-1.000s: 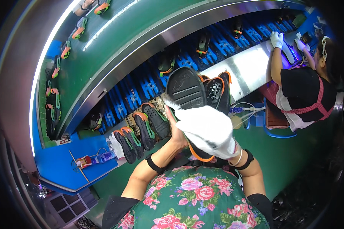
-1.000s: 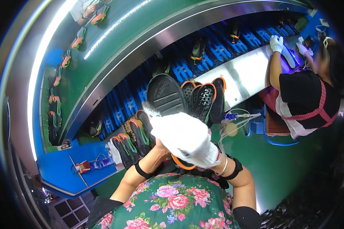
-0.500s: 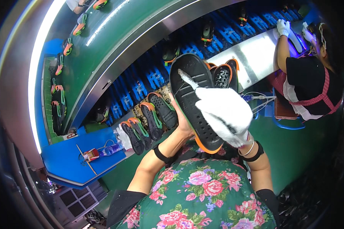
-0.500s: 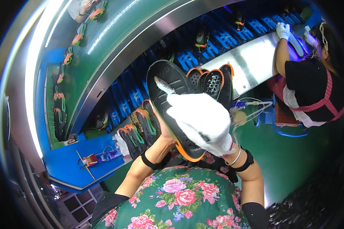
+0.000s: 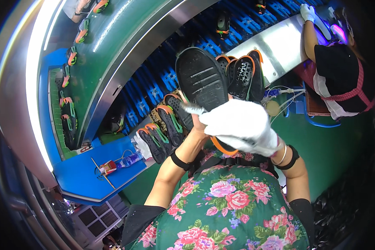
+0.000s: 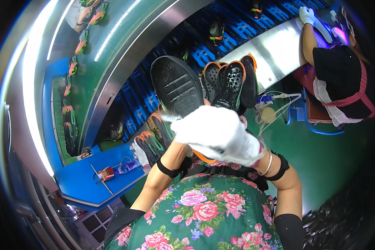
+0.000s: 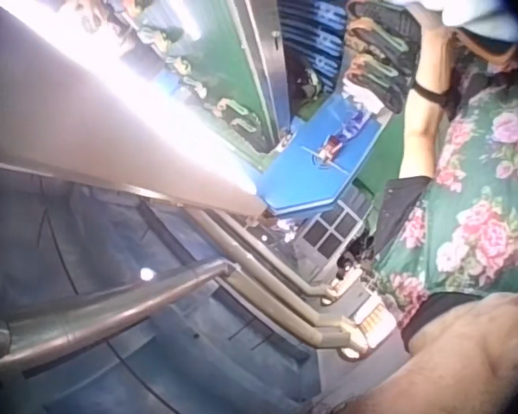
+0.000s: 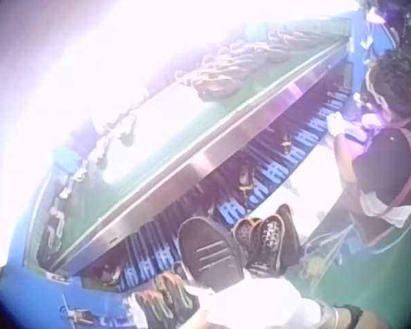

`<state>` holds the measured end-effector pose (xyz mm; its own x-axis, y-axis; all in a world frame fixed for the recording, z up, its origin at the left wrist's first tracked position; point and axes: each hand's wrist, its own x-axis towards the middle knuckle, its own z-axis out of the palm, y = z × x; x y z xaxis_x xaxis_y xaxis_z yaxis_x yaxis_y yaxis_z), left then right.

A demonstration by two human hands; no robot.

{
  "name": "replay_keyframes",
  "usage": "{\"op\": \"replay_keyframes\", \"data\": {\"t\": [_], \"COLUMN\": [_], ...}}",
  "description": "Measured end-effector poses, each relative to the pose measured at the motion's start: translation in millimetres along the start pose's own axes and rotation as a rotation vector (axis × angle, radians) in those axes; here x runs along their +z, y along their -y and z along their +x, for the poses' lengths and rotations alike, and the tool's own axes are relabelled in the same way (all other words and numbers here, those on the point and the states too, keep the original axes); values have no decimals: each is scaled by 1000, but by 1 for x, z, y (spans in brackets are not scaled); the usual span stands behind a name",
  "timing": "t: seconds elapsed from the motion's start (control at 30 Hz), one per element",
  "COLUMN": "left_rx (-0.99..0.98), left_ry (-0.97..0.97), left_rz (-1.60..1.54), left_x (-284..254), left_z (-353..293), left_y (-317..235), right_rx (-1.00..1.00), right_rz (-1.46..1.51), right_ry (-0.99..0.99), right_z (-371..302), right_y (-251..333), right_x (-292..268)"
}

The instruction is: Applying adhesive to the bottom of shoe soles using a brush and cloth on a factory assembly line.

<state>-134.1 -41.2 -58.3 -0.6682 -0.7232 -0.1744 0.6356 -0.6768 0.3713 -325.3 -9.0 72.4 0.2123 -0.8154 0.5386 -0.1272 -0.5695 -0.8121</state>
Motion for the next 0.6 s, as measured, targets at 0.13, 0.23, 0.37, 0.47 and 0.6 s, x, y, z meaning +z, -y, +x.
{"op": "replay_keyframes", "data": {"t": [0.13, 0.23, 0.37, 0.47, 0.6], "left_rx": [63, -25, 12, 64, -66], "left_ry": [-412, -217, -89, -120, 13], "left_rz": [170, 3, 92, 126, 47], "left_x": [47, 44, 49, 52, 55], "left_z": [1, 4, 6, 9, 13], "left_y": [-13, -18, -26, -30, -33], "right_rx": [-57, -63, -7, -11, -79], "right_rz": [-170, -211, 88, -89, -157], "right_ry": [-56, -26, -16, -33, 35], "right_z": [-2, -17, -15, -19, -32], "right_y": [-8, -12, -10, -9, -4], "right_x": [-8, 13, 4, 2, 20]}}
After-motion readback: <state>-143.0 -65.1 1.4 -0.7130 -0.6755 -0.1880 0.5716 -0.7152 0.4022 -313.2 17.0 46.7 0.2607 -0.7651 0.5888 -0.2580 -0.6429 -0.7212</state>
